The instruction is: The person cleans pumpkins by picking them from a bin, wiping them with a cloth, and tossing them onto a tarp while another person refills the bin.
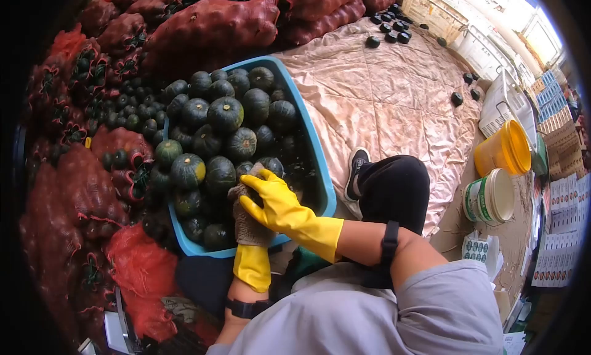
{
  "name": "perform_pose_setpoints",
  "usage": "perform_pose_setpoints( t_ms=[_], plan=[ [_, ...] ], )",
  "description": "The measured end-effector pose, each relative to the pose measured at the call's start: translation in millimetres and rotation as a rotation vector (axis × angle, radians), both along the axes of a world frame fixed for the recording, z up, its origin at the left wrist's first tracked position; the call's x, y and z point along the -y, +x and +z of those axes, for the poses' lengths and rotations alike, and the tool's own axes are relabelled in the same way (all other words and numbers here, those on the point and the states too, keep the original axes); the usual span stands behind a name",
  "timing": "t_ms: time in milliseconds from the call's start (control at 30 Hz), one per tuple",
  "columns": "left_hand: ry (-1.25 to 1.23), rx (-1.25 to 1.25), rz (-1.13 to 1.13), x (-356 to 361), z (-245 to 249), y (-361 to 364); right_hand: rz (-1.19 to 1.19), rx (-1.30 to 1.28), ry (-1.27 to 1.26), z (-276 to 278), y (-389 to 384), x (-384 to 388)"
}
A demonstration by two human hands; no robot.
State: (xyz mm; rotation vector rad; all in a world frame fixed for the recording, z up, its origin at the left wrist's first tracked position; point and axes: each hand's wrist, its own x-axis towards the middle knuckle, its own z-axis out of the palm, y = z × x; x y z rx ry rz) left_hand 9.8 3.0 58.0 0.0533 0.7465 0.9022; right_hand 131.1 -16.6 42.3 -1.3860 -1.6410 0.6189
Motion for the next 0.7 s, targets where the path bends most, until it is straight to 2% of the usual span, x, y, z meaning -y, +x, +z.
perform_pose_setpoints(
  t_ms=[33,100,167,200,233,267,300,333,367,400,433,467,500,567,600,667,700],
  plan=[
    [0.042,0.024,-0.004,-1.9,-9.2,-10.3,-0.070,0.104,0.035,16.7,-14.1,18.8],
    [0.134,0.084,-0.024,-3.9,-35.0,-24.8,0.160,-0.019,-0.082,18.5,-1.3,25.3],
    [0.248,0.167,-0.043,-3.9,-66.8,-29.3,0.186,-0.367,-0.389,24.7,5.5,20.8],
    [0.505,-0.135,-0.043,-1.2,-69.0,-22.3,0.168,-0.833,-0.683,30.0,4.9,15.1],
    [0.358,0.166,0.021,4.8,-67.9,-20.7,0.081,-0.999,-0.609,19.8,0.1,12.4],
    [0.185,0.451,0.085,9.5,-44.6,-15.0,-0.020,-1.051,-0.475,6.8,-9.2,12.0],
    [-0.093,0.085,0.189,10.8,8.9,1.8,-0.122,-1.099,-0.337,-10.5,-17.0,10.7],
    [0.131,-0.025,0.177,12.3,-3.1,7.1,-0.132,-0.938,-0.292,-36.9,-10.8,7.0],
    [0.349,-0.138,0.158,14.9,-15.8,7.6,-0.001,-0.440,-0.139,-56.2,8.5,1.3],
    [0.705,-0.484,-0.061,12.9,-10.1,-8.8,0.111,-0.117,-0.096,-30.9,17.2,6.5],
    [1.145,-1.172,-0.263,10.9,-4.7,-25.3,0.221,0.209,-0.053,8.2,22.8,13.9],
    [1.432,-1.602,-0.227,9.0,0.5,-41.8,0.297,0.161,-0.170,27.8,20.5,19.4],
    [1.483,-1.648,-0.179,11.5,-4.1,-49.2,0.317,-0.037,-0.372,34.4,23.6,20.3],
    [1.415,-1.577,-0.076,12.3,-27.8,-50.9,0.350,-0.429,-0.748,43.0,33.4,8.9],
    [1.383,-1.586,-0.031,13.5,-39.3,-44.7,0.257,-1.059,-0.788,-6.1,18.0,14.6],
    [1.445,-1.759,0.046,10.9,-64.9,-24.7,-0.095,-1.058,-0.678,-8.5,-3.6,19.9],
    [1.395,-1.673,0.062,10.4,-48.2,-14.3,-0.088,-1.038,-0.527,-25.3,-8.3,16.8]
  ],
)
